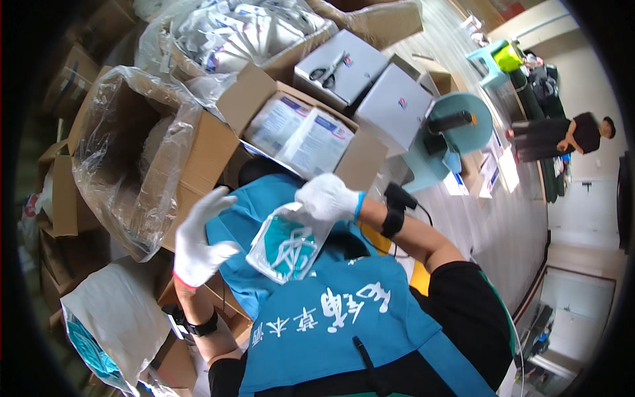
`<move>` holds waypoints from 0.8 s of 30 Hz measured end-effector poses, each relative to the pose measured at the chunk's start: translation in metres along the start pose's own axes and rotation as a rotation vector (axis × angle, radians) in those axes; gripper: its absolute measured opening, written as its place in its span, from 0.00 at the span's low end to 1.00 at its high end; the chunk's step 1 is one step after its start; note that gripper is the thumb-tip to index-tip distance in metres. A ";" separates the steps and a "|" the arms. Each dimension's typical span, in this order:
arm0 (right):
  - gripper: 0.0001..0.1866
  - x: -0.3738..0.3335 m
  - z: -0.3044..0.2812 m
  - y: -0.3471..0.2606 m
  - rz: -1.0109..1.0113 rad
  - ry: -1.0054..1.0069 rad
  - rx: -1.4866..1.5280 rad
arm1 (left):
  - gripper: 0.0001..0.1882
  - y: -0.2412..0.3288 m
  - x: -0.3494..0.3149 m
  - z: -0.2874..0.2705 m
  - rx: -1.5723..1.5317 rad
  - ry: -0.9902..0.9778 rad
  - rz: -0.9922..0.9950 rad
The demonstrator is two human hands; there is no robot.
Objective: Sorting and packing various medical hygiene products like masks and nasal tubes into cardboard boxes.
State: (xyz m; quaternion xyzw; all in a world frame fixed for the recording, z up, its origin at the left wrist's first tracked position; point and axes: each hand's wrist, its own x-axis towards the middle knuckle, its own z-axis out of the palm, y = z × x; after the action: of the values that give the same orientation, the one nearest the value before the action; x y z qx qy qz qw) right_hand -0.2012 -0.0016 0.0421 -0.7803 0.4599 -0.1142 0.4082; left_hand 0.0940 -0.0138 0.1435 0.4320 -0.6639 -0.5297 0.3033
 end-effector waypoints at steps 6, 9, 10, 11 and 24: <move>0.09 0.010 -0.018 -0.035 -0.277 0.198 -0.315 | 0.48 -0.028 0.010 0.053 0.381 -0.212 -0.227; 0.11 0.005 -0.013 -0.030 -0.267 0.244 -0.270 | 0.30 -0.034 0.003 0.060 0.139 -0.250 -0.229; 0.11 0.004 -0.017 -0.032 -0.284 0.264 -0.253 | 0.27 -0.034 0.004 0.062 0.176 -0.248 -0.233; 0.11 0.003 -0.017 -0.029 -0.279 0.252 -0.250 | 0.24 -0.036 0.005 0.063 0.214 -0.244 -0.238; 0.21 0.138 -0.161 0.098 0.806 0.774 -0.319 | 0.06 -0.058 0.020 0.049 0.847 -0.088 -0.261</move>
State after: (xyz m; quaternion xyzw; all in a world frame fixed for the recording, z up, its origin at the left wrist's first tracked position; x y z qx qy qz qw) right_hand -0.2755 -0.2227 0.0450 -0.4966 0.8480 -0.1561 0.0991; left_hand 0.0577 -0.0144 0.0745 0.5753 -0.7745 -0.2629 0.0015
